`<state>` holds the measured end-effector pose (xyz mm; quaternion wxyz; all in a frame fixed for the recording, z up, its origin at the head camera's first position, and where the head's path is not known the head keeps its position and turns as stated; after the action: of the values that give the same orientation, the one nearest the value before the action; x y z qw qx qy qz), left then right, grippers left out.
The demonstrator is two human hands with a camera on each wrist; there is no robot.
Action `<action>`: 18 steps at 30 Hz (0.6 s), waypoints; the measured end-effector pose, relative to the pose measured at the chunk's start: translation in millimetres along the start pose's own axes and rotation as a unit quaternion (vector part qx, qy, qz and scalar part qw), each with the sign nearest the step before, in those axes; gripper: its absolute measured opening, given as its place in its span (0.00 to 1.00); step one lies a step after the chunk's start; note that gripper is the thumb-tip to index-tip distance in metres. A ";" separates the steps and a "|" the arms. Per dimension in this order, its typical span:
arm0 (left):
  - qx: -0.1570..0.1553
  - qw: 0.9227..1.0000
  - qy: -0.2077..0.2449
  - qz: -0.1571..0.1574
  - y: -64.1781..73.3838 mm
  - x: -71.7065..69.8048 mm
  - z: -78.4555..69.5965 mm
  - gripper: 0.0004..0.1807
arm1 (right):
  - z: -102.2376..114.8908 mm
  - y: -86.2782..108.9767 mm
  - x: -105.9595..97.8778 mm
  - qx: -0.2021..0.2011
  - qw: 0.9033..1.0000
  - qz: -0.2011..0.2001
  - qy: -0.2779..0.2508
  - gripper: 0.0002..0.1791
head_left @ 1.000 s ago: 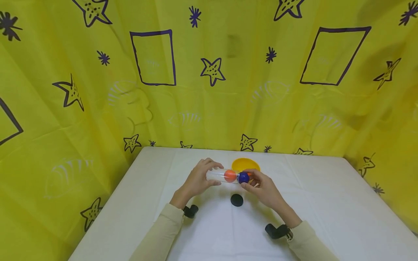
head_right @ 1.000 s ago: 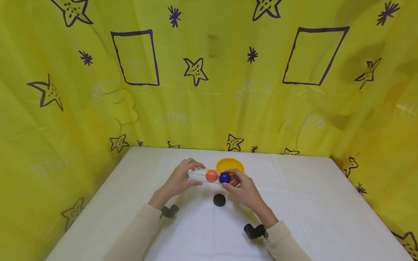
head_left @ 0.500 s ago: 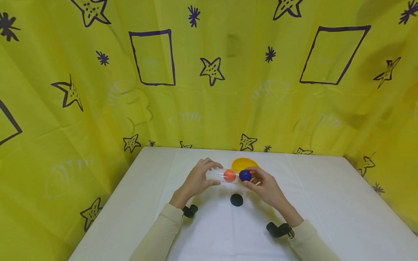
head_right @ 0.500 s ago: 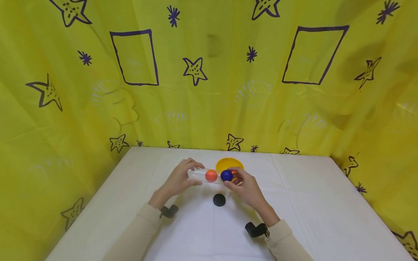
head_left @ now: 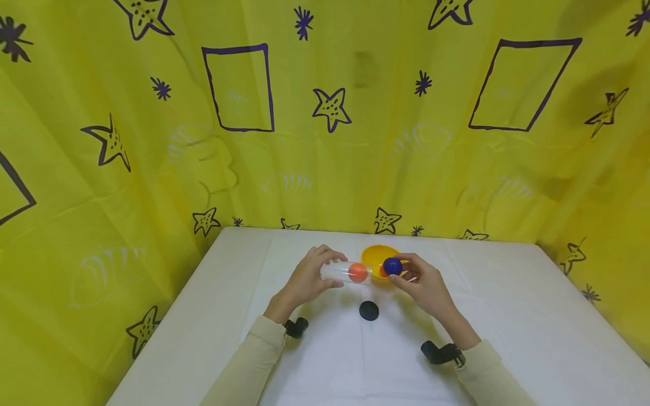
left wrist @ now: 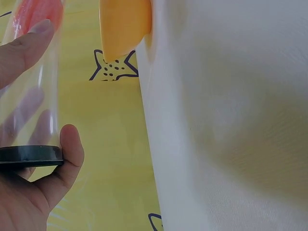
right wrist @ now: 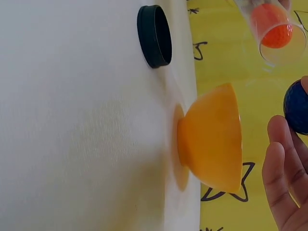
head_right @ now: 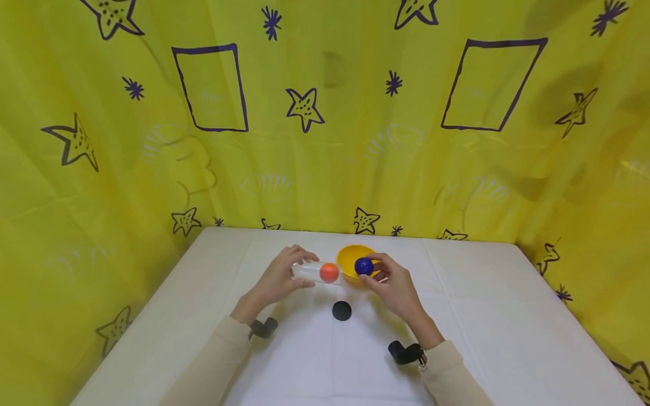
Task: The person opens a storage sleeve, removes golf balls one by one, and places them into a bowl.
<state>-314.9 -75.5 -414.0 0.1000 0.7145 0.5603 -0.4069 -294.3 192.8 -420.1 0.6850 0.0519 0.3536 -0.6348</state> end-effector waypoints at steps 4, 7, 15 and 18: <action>-0.006 1.000 -0.002 0.003 -0.7 0.7 -1.1 0.27 | -6.5 -0.7 -2.7 -0.005 1.000 -0.011 0.010 0.25; -0.007 1.000 -0.004 0.003 -0.4 0.9 -1.4 0.27 | -9.9 -1.6 -2.6 -0.006 1.000 -0.013 0.016 0.25; -0.005 1.000 -0.003 0.003 0.6 2.0 -0.7 0.26 | -15.4 -7.7 -4.3 -0.001 0.999 -0.015 0.028 0.26; -0.007 1.000 -0.005 0.002 0.7 2.0 -0.7 0.27 | -17.8 -12.0 -4.8 0.008 0.999 -0.007 0.033 0.26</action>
<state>-313.8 -73.9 -415.2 0.1087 0.7127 0.5616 -0.4061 -312.3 203.8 -426.2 0.6681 0.0758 0.3713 -0.6403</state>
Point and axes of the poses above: each hand's wrist, its own y-axis away from the middle knuckle, its own x-axis out of the palm, z = x × y, the point moved 4 cm from there along -y, towards the middle knuckle, and after that the axes turned 6 degrees about -x, right-handed, at the moved point
